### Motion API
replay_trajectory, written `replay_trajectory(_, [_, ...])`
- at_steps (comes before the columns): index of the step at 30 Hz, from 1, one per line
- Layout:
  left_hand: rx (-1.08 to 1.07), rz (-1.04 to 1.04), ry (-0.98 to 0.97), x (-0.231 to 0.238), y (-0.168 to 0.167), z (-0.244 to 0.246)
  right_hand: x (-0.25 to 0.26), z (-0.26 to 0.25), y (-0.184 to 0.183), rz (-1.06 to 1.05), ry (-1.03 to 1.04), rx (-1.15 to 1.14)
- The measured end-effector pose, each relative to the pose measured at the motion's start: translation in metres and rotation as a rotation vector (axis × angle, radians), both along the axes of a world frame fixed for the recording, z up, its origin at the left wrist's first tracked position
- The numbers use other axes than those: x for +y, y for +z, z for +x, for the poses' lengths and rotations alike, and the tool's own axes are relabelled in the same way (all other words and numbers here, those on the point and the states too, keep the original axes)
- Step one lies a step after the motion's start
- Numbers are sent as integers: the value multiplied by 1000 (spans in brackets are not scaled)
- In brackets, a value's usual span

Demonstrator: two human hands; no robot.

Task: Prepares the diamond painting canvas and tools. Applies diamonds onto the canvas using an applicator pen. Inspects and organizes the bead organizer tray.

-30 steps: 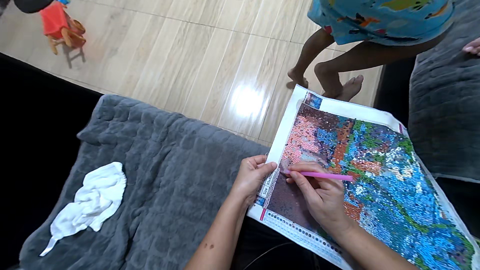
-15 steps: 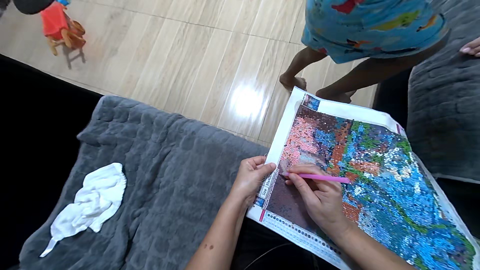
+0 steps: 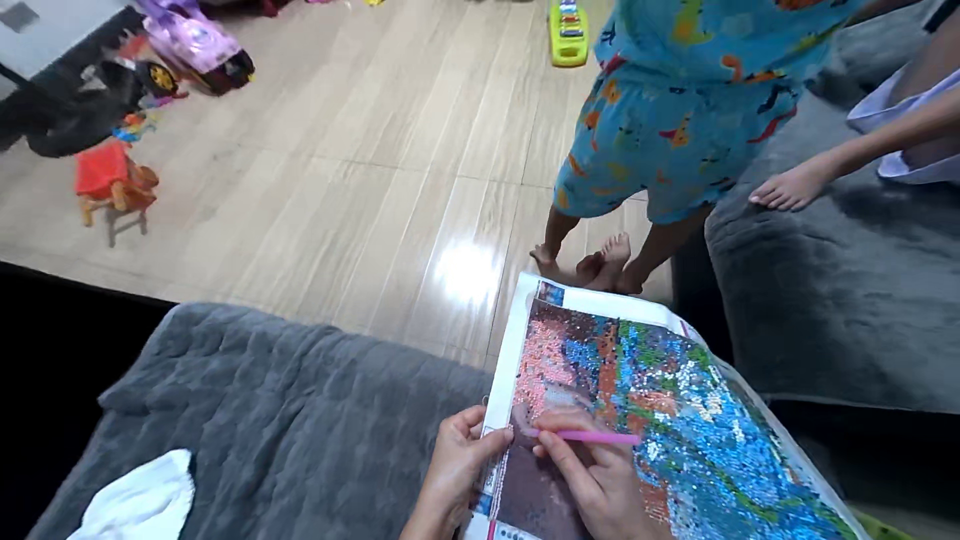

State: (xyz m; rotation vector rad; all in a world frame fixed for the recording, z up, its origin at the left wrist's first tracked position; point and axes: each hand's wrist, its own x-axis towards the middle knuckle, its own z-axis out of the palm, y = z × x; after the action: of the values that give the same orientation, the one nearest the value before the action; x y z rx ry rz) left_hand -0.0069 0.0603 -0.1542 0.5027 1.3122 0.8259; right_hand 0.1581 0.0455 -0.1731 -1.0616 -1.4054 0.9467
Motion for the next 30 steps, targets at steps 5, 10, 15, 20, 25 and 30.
replay_trajectory(5, [48, 29, -14, -1, 2, 2, -5, 2, 5, 29, -29, 20])
replay_trajectory(10, [55, 19, -34, -1, 2, 2, -10, 11, 13, 12, -43, 52])
replay_trajectory(15, [51, 13, -57, 1, 5, 1, -13, 18, 16, -22, -88, 90])
replay_trajectory(20, [132, 27, -91, 9, 2, 7, -15, 24, 18, -31, -113, 108])
replay_trajectory(25, [128, 4, -69, 6, 0, 7, -20, 26, 20, -52, -113, 79])
replay_trajectory(30, [35, -43, -113, -4, 4, -8, -28, 30, 22, -88, -51, 78])
